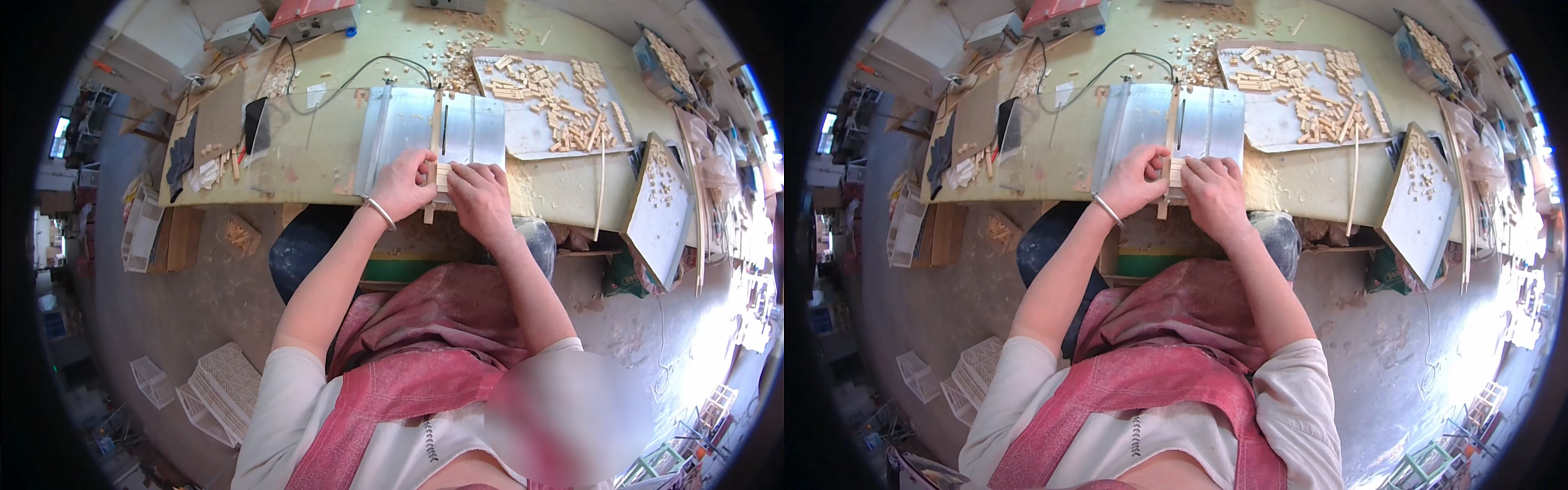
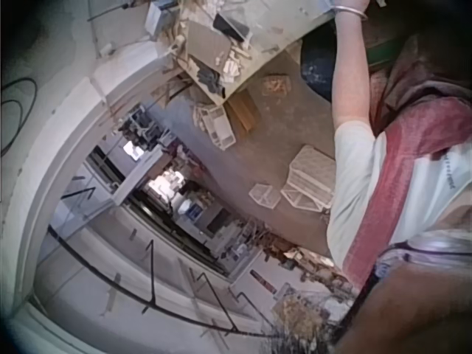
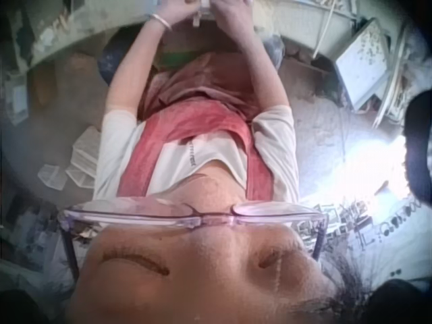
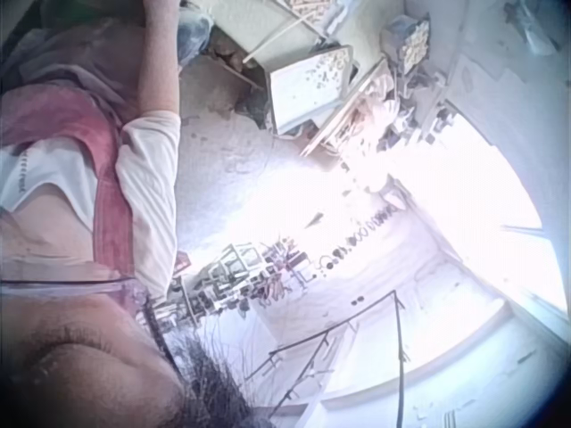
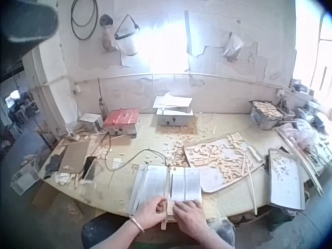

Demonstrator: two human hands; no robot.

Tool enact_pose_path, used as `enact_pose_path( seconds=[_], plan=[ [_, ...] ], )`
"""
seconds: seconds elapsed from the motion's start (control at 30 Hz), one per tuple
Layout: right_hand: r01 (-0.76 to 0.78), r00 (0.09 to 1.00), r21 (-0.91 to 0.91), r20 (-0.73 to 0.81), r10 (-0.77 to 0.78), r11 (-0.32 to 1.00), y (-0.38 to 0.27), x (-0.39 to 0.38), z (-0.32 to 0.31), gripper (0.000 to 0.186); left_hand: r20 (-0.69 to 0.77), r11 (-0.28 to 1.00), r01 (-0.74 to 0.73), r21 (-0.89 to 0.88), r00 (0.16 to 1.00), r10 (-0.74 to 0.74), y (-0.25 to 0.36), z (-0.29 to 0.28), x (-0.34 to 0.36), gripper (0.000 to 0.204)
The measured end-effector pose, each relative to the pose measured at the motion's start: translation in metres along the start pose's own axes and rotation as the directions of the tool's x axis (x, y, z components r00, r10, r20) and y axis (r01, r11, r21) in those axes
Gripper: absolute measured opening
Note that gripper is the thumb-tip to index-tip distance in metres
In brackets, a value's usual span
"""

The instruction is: The person repeatedly feeds small wooden sticks into a table saw, cuts them into short pieces, and places the cut pieces onto a tray. The person handles the sticks one at a time, aligns them against the saw blade, and collects the resulting pieces.

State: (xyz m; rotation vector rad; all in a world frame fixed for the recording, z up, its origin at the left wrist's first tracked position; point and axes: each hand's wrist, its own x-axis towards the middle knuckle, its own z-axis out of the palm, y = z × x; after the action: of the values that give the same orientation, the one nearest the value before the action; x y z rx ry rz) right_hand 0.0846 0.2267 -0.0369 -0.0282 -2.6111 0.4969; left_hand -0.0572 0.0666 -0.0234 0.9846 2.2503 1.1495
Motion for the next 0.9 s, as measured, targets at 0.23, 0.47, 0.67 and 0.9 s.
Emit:
enact_pose_path(
  seconds=[0.23,0.47,0.67,0.9],
  plan=[
    [0.056,0.998,-0.044,-0.033,-0.057,0.997,0.003,0.008,0.0,0.023,0.033,0.997,-0.072,0.018,0.997,0.071,-0.003,-0.003,0.012,0.047],
    [0.045,0.998,-0.029,-0.041,-0.046,0.999,0.015,0.019,0.007,0.022,-0.016,0.994,-0.1,0.04,0.995,0.1,-0.014,0.002,0.027,0.044],
    [0.024,0.998,-0.017,-0.06,-0.025,1.0,0.024,0.028,0.014,0.021,-0.047,0.992,-0.111,0.053,0.992,0.114,-0.016,0.002,0.039,0.04],
    [0.009,0.999,-0.011,-0.043,-0.009,1.0,0.032,0.038,0.015,0.021,-0.059,0.992,-0.115,0.054,0.991,0.118,-0.015,-0.001,0.051,0.04]
  ],
)
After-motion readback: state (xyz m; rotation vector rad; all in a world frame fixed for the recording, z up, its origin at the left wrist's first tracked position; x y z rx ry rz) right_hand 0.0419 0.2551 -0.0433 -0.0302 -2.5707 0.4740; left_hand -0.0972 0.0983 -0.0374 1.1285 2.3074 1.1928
